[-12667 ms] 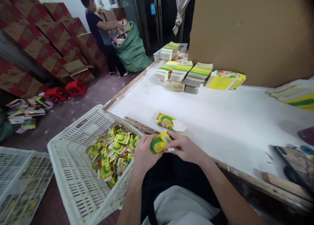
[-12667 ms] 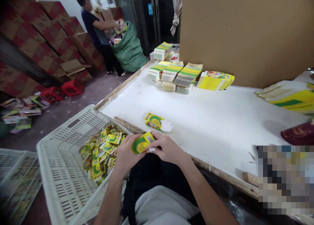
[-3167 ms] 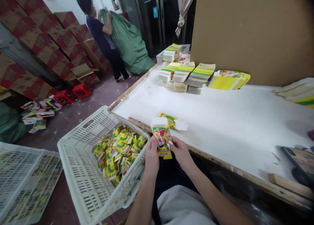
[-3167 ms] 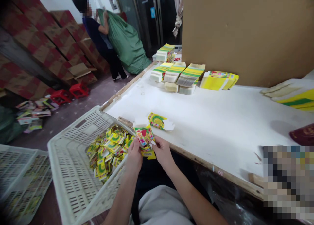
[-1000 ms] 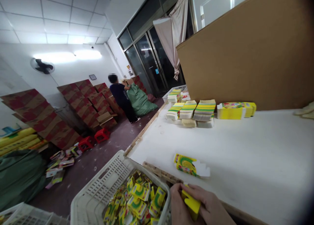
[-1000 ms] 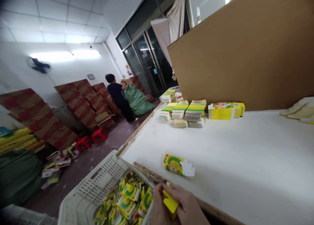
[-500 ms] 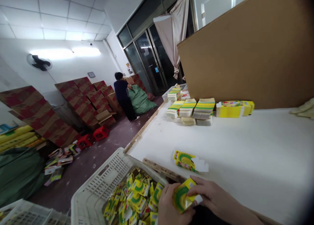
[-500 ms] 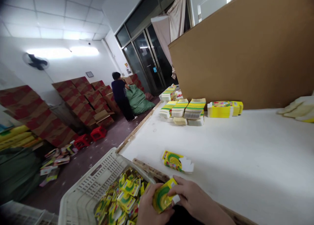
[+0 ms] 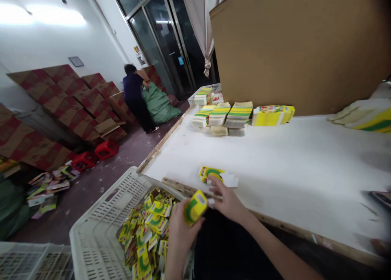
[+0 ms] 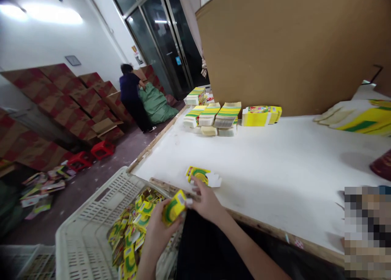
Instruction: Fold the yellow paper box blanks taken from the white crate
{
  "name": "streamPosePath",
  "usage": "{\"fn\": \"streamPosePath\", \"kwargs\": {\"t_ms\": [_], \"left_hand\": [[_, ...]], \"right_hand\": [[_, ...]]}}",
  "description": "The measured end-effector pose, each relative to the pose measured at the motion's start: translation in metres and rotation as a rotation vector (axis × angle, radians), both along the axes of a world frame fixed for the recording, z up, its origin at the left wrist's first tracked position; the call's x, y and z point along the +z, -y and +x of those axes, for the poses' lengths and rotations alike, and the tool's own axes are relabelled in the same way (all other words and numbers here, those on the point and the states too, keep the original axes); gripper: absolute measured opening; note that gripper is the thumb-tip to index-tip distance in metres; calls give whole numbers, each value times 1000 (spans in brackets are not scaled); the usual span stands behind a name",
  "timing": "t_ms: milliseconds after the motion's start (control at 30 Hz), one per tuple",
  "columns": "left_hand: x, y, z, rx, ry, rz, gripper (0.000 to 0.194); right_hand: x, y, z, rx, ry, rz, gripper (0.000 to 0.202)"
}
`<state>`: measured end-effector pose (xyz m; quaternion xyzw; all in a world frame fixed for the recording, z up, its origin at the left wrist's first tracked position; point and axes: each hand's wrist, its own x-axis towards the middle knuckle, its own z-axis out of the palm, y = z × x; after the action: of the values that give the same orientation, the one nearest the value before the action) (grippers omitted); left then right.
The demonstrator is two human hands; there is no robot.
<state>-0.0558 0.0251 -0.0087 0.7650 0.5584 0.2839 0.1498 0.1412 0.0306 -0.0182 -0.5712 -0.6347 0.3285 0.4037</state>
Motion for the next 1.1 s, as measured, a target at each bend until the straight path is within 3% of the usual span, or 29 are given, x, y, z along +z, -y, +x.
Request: {"fn": "streamPosePath", "kwargs": {"t_ms": [67, 100, 167, 267, 400, 500, 667, 800, 900, 967, 1033, 1100], "left_hand": [[-6, -7, -23, 231, -69, 103, 64], [-9, -10, -33, 354, -95, 122, 73], [-12, -13, -46, 473, -68, 105, 80], [-12, -10, -40, 364, 111, -2, 64], [-8, 2, -5, 151, 369, -177, 47], [-6, 9, 14, 41, 429, -250, 43], [-5, 13, 24, -21, 486, -345, 40], [-9, 11, 32, -59, 763, -440, 51], [-11, 8, 43, -77, 1186, -360, 52], [-10, 5, 50, -20, 1447, -248, 36], [-7, 1, 55, 73, 1613, -133, 21], [-4, -1, 58, 121, 1690, -57, 25]], "right_hand": [[-3, -20, 9, -183, 263, -25, 53], [-4, -29, 14, -221, 316, -40, 48], [-8, -41, 18, -254, 398, -70, 35], [-14, -45, 16, -271, 477, -95, 26], [-15, -37, 9, -313, 508, -87, 28], [-13, -34, 7, -326, 481, -72, 26], [-9, -32, 9, -330, 339, -21, 23], [-3, -17, 2, -210, 133, 25, 30], [2, 1, -8, -39, -27, 56, 33], [3, 10, -15, 63, -228, 51, 31], [2, 14, -19, 103, -464, 18, 29], [1, 15, -22, 72, -624, -13, 27]]}}
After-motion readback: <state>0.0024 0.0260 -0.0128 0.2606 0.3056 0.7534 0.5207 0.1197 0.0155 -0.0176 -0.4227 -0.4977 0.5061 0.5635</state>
